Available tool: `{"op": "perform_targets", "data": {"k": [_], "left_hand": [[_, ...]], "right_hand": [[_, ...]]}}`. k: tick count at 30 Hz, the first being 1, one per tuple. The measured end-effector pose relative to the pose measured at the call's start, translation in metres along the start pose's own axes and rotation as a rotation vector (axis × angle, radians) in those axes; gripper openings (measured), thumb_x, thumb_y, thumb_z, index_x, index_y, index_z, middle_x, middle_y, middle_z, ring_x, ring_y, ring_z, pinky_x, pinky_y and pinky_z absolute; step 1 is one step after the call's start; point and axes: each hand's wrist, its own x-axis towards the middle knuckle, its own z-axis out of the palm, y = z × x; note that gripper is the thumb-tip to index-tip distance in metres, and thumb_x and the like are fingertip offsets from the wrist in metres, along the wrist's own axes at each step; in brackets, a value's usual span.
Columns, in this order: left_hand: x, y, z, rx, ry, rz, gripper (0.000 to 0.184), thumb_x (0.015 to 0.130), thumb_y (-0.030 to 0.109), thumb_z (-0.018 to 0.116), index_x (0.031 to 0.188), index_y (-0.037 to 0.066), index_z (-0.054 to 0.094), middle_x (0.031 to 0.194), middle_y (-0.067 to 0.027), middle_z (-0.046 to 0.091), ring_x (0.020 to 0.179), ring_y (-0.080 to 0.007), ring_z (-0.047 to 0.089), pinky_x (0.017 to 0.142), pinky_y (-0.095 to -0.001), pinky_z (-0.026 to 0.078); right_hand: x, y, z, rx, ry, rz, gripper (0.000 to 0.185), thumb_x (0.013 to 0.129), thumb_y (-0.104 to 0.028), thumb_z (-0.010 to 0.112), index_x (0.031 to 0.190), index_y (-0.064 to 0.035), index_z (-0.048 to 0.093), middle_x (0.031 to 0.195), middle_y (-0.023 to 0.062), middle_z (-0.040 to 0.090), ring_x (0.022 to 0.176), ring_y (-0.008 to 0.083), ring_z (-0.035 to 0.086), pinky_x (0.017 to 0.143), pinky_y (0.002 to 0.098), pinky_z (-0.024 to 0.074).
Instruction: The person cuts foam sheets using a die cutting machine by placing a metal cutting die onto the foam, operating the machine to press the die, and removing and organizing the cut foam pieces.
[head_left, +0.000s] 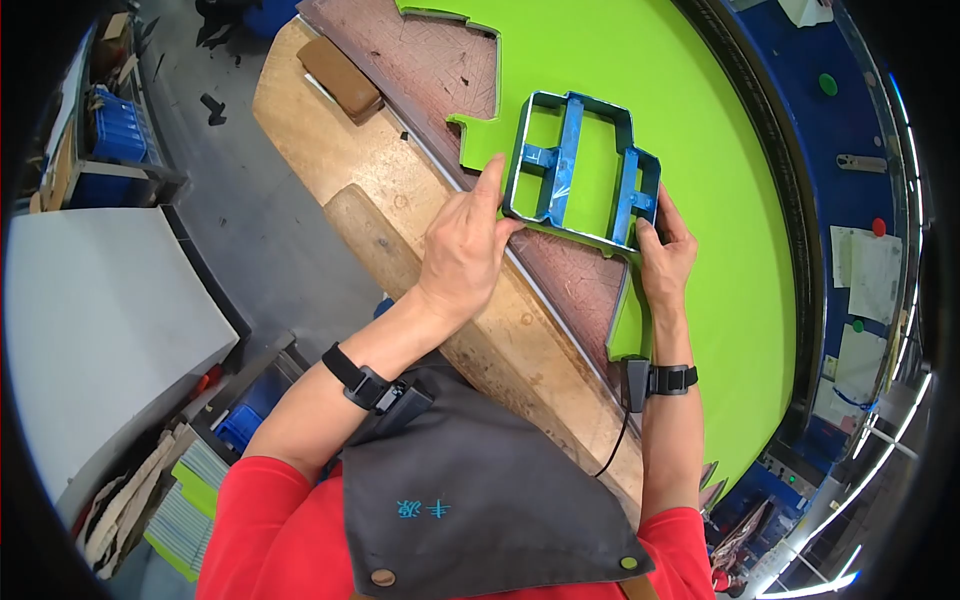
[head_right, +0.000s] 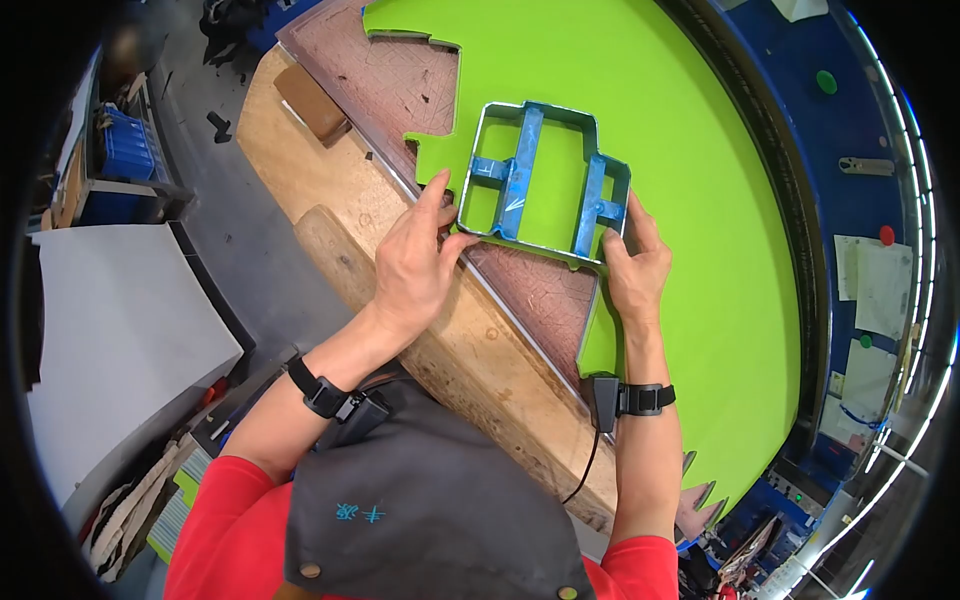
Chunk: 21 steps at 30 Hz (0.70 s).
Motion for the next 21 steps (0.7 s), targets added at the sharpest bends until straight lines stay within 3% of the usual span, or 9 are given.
{"op": "perform_targets", "data": {"k": [7, 11, 15, 17, 21], "left_hand": [[0.001, -0.001, 0.002, 0.115, -0.024, 0.133, 0.069, 0.077, 0.000, 0.080, 0.141, 0.004, 0.055, 0.090, -0.0142, 0.069, 0.080, -0.0280, 0.066, 0.073, -0.0392, 0.056], [0.003, 0.003, 0.005, 0.156, 0.003, 0.182, 0.069, 0.078, 0.003, 0.080, 0.142, 0.003, 0.055, 0.097, -0.0151, 0.068, 0.084, -0.0273, 0.066, 0.074, -0.0381, 0.055], [0.003, 0.004, 0.004, 0.179, -0.058, 0.083, 0.065, 0.078, 0.004, 0.081, 0.139, 0.002, 0.058, 0.098, -0.0140, 0.066, 0.086, -0.0263, 0.066, 0.076, -0.0372, 0.053], [0.004, 0.006, 0.004, 0.186, -0.070, 0.094, 0.060, 0.079, 0.002, 0.081, 0.136, 0.001, 0.060, 0.095, -0.0129, 0.065, 0.085, -0.0252, 0.065, 0.075, -0.0364, 0.053], [0.005, 0.006, 0.003, 0.174, -0.089, 0.111, 0.058, 0.077, -0.002, 0.080, 0.133, 0.000, 0.063, 0.088, -0.0120, 0.060, 0.076, -0.0258, 0.061, 0.068, -0.0385, 0.049]], "right_hand": [[-0.002, -0.010, 0.002, -0.011, 0.011, 0.034, 0.054, 0.087, 0.000, 0.060, 0.141, 0.0048, 0.055, 0.133, 0.0183, 0.062, 0.124, 0.0250, 0.060, 0.108, 0.0348, 0.0458], [0.002, 0.005, -0.001, -0.087, 0.033, -0.023, 0.056, 0.082, -0.008, 0.062, 0.138, -0.0010, 0.061, 0.130, 0.0230, 0.064, 0.121, 0.0293, 0.063, 0.107, 0.0374, 0.0470], [0.002, 0.003, -0.001, -0.101, 0.066, -0.043, 0.057, 0.080, -0.012, 0.063, 0.136, -0.0048, 0.063, 0.128, 0.0212, 0.067, 0.118, 0.0311, 0.064, 0.105, 0.0389, 0.0484], [0.002, -0.001, -0.001, -0.168, 0.061, -0.157, 0.055, 0.079, -0.014, 0.063, 0.134, -0.0062, 0.064, 0.125, 0.0181, 0.069, 0.116, 0.0317, 0.065, 0.103, 0.0396, 0.0494], [0.002, -0.001, -0.003, -0.205, 0.075, -0.213, 0.055, 0.077, -0.018, 0.064, 0.131, -0.0058, 0.066, 0.127, 0.0179, 0.068, 0.117, 0.0342, 0.063, 0.104, 0.0418, 0.0488]]}}
